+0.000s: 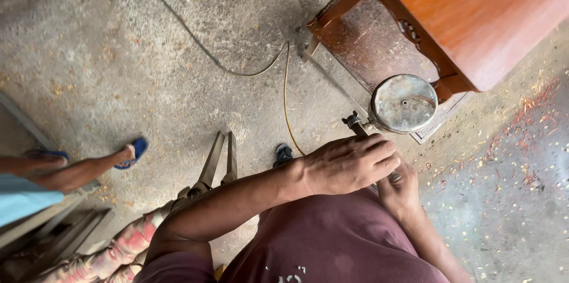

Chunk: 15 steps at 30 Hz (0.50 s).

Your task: The person wipes a wooden chair with a cloth, then uses a spray gun to apply finish to the chair's seat, back, and legs. The chair is rotated to access different sides during spraying.

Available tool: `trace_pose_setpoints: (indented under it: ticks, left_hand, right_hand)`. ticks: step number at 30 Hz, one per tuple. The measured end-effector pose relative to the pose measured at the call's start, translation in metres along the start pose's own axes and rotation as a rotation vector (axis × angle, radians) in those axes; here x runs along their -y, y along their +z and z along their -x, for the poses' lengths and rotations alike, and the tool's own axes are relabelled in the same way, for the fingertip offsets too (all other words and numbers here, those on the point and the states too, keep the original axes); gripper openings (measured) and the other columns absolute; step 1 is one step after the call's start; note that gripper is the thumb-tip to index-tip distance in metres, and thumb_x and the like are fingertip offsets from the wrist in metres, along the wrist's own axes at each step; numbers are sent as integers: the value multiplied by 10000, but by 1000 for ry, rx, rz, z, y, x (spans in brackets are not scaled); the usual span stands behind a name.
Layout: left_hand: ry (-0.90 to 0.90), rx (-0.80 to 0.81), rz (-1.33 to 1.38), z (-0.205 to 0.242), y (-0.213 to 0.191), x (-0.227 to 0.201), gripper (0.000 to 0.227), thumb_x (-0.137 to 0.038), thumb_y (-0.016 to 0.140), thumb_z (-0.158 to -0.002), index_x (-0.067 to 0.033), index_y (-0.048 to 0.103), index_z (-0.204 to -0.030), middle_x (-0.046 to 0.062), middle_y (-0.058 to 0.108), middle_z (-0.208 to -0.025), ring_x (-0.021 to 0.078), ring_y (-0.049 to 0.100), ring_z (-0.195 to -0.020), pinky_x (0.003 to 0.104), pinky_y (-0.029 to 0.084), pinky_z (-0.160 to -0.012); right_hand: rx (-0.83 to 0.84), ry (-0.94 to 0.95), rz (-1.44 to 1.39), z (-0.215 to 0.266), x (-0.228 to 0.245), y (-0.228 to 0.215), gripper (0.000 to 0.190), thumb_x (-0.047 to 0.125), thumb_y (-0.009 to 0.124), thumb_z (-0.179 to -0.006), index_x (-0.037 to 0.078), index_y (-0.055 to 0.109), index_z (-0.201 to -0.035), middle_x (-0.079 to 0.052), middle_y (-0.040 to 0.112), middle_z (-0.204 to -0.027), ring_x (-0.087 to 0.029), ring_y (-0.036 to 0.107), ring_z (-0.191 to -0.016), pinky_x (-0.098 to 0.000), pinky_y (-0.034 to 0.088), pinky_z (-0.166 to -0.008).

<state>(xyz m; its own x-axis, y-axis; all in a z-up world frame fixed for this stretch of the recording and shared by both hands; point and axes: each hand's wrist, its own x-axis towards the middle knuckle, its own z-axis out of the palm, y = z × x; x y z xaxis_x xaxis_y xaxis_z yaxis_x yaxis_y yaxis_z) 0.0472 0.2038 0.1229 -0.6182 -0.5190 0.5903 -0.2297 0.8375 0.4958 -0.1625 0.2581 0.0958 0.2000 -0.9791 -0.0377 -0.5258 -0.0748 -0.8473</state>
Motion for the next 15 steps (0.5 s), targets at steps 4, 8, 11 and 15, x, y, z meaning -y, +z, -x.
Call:
trace_pose_setpoints:
  ticks: [4, 8, 11, 15]
  left_hand:
    - [32, 68, -5, -19, 17, -2, 170, -37, 601, -966, 58, 651, -1097, 148, 582, -1070, 239, 602, -1037, 331, 569, -879]
    - [-35, 78, -11, -48, 32, 5, 110, -84, 673, -961, 20, 640, -960, 131, 592, -1036, 225, 615, -990, 348, 575, -862]
    - [6, -14, -96, -65, 36, 14, 119, -37, 705, -1033, 4, 651, -1131, 125, 597, -1160, 204, 645, -1061, 284, 603, -918]
    - [-34, -296, 28, -77, 23, 17, 465, -109, 758, -941, 2, 615, -1369, 152, 585, -1262, 262, 667, -1109, 295, 627, -956]
  right_hand:
    - [-18, 50, 19, 4, -31, -8, 207, -23, 620, -878, -15, 660, -1081, -126, 748, -1001, -211, 753, -873, -342, 628, -746]
    - [-113, -63, -49, -12, -53, -21, 264, -47, 574, -879, -37, 642, -1134, -155, 723, -998, -246, 694, -893, -381, 575, -775]
    - [-66, 14, 69, -35, -58, -32, 78, 35, 662, -947, 27, 663, -1024, -116, 748, -941, -184, 729, -855, -331, 609, -729]
    - [-174, -20, -100, -63, -39, -48, 417, 74, 605, -922, -17, 567, -1328, -151, 708, -1004, -203, 683, -861, -338, 569, -701]
